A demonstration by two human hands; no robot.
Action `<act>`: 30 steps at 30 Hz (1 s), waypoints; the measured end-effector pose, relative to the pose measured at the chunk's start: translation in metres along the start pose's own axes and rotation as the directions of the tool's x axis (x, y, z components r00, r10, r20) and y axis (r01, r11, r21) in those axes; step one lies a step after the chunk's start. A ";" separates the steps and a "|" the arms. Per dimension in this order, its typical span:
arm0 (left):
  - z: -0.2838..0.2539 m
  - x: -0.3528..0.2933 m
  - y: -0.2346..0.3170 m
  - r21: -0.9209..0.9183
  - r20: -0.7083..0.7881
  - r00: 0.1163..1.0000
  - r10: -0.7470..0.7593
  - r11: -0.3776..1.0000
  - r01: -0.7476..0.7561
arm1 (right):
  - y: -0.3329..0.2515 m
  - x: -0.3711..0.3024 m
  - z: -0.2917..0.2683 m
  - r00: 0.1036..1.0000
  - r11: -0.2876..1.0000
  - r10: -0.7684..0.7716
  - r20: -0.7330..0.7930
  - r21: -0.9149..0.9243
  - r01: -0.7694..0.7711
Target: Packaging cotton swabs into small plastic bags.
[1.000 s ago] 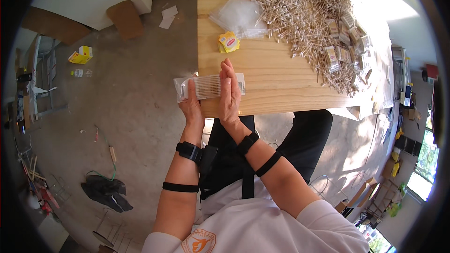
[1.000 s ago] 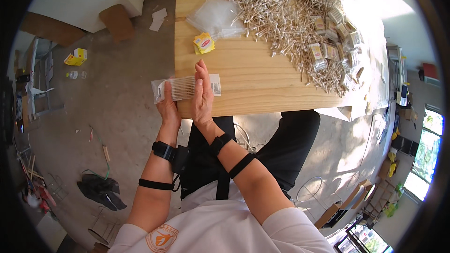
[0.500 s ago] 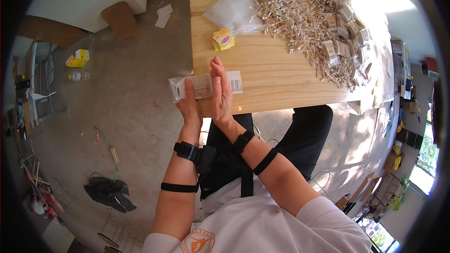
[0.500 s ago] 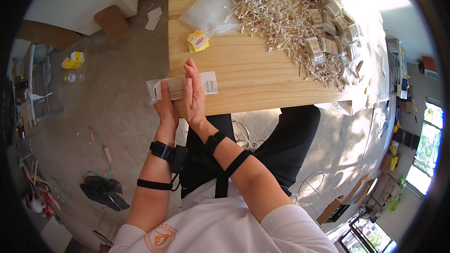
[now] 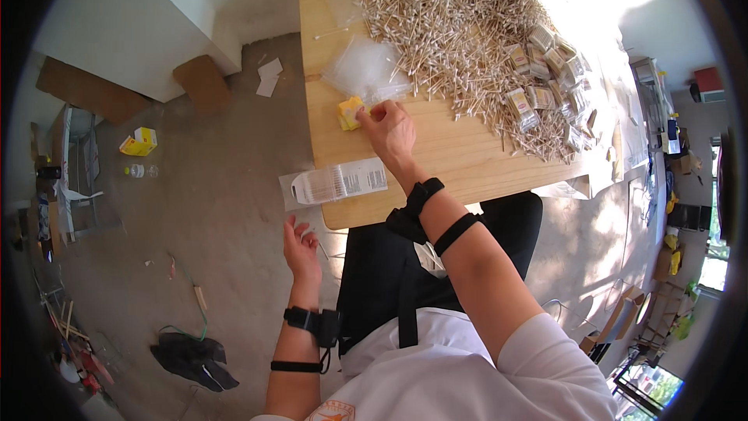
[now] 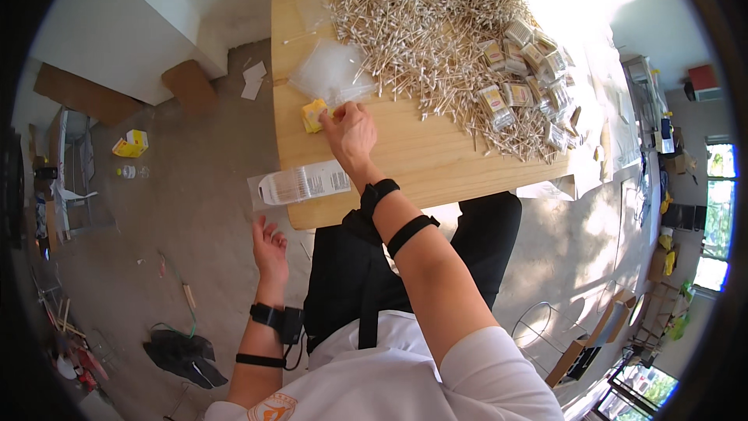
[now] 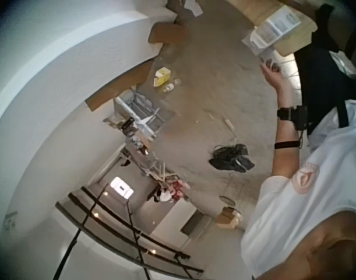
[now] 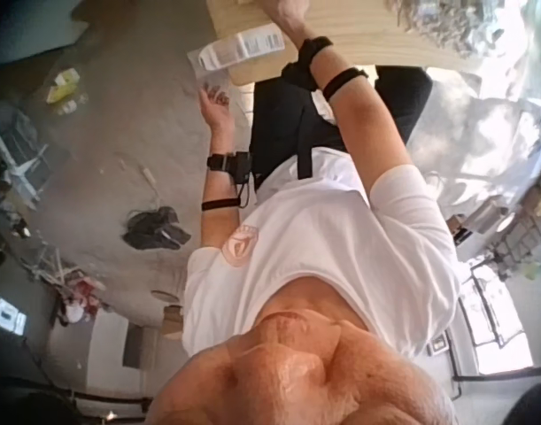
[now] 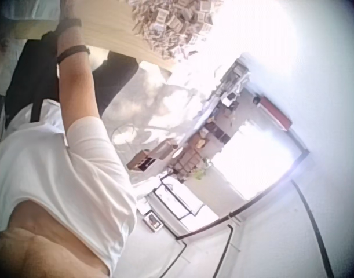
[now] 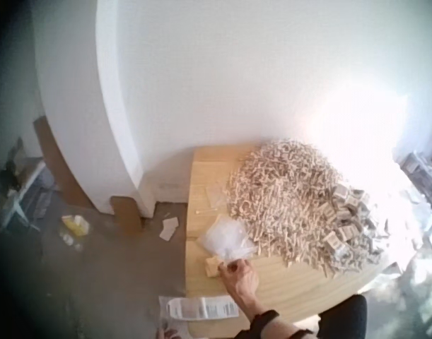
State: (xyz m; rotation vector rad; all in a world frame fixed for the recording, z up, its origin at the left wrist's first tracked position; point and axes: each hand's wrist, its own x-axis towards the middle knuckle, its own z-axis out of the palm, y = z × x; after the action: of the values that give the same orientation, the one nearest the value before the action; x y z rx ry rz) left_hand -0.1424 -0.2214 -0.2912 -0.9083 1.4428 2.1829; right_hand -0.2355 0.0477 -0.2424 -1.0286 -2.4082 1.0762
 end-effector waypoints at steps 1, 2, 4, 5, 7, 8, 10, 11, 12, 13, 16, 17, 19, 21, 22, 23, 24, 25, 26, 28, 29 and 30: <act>-0.007 -0.006 0.001 -0.002 0.003 1.000 0.010 1.000 -0.010 | 0.001 0.002 0.000 1.000 1.000 -0.007 -0.003 0.007 0.007; -0.014 -0.011 0.002 0.001 -0.011 1.000 0.004 1.000 -0.004 | 0.003 0.003 0.000 0.999 0.995 0.047 0.026 0.081 -0.049; -0.025 -0.019 0.002 0.001 -0.027 1.000 -0.001 1.000 0.001 | 0.009 0.003 0.000 0.994 0.983 0.095 0.061 0.154 -0.104; -0.030 -0.021 0.002 0.025 -0.058 0.997 0.045 0.999 -0.043 | 0.012 0.005 0.000 0.996 0.970 0.090 0.014 0.227 -0.091; -0.029 -0.026 0.003 0.050 -0.084 0.992 0.093 0.995 -0.089 | 0.019 0.008 -0.002 0.996 0.951 0.086 -0.038 0.300 -0.071; -0.029 -0.029 0.003 0.147 -0.070 0.980 0.185 0.974 -0.174 | 0.024 0.008 -0.005 0.995 0.940 0.089 -0.053 0.334 -0.066; -0.021 -0.039 0.011 0.239 -0.051 0.959 0.278 0.936 -0.258 | 0.024 0.006 -0.012 0.994 0.927 0.089 -0.066 0.369 -0.059; -0.011 -0.045 0.017 0.333 0.085 0.923 0.376 0.862 -0.382 | 0.024 -0.001 -0.017 0.995 0.838 0.102 -0.007 0.539 -0.082; 0.001 -0.050 0.023 0.404 0.229 0.864 0.448 0.764 -0.503 | 0.024 -0.010 -0.022 0.993 0.718 0.105 0.053 0.686 -0.112; 0.018 -0.055 0.027 0.400 0.223 0.866 0.448 0.768 -0.500 | 0.025 -0.019 -0.030 0.993 0.722 0.100 0.056 0.682 -0.112; 0.070 -0.062 0.037 0.318 0.392 0.823 0.412 0.779 -0.541 | 0.026 -0.057 -0.048 0.961 0.570 0.010 0.278 0.787 -0.234; 0.087 -0.064 0.041 0.316 0.405 0.834 0.375 0.798 -0.513 | 0.019 -0.071 -0.054 0.934 0.544 -0.007 0.357 0.786 -0.296; 0.106 -0.061 0.042 0.314 0.419 0.844 0.335 0.819 -0.481 | 0.017 -0.094 -0.060 0.901 0.519 -0.024 0.433 0.776 -0.358; 0.116 -0.058 0.040 0.261 0.479 0.846 0.234 0.883 -0.391 | 0.016 -0.110 -0.064 0.854 0.588 -0.098 0.510 0.723 -0.364; 0.114 -0.052 0.033 0.250 0.488 0.824 0.288 0.858 -0.448 | 0.014 -0.117 -0.067 0.854 0.595 -0.078 0.514 0.712 -0.374; 0.113 -0.050 0.030 0.251 0.488 0.825 0.286 0.859 -0.447 | 0.014 -0.119 -0.068 0.854 0.595 -0.077 0.515 0.711 -0.376; 0.112 -0.048 0.027 0.255 0.497 0.815 0.299 0.847 -0.466 | 0.015 -0.120 -0.070 0.849 0.642 -0.071 0.523 0.676 -0.363; 0.110 -0.047 0.025 0.259 0.505 0.805 0.312 0.835 -0.486 | 0.016 -0.121 -0.072 0.844 0.686 -0.066 0.533 0.638 -0.349; 0.107 -0.046 0.023 0.262 0.504 0.806 0.310 0.834 -0.485 | 0.017 -0.122 -0.073 0.843 0.685 -0.064 0.534 0.638 -0.352; 0.102 -0.045 0.022 0.356 0.499 0.820 0.282 0.795 -0.491 | 0.019 -0.122 -0.076 0.848 0.796 -0.023 0.529 0.523 -0.305; 0.098 -0.043 0.023 0.359 0.494 0.822 0.282 0.795 -0.489 | 0.021 -0.121 -0.075 0.845 0.795 -0.023 0.534 0.522 -0.308; 0.095 -0.043 0.027 0.458 0.418 0.800 0.430 0.662 -0.594 | 0.022 -0.117 -0.074 0.883 0.834 0.018 0.469 0.480 -0.272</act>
State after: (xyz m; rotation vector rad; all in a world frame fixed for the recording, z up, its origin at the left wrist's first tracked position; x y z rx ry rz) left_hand -0.1574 -0.1435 -0.2182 0.0500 2.2227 1.8851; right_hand -0.1041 0.0117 -0.2084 -0.8380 -2.1216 2.0963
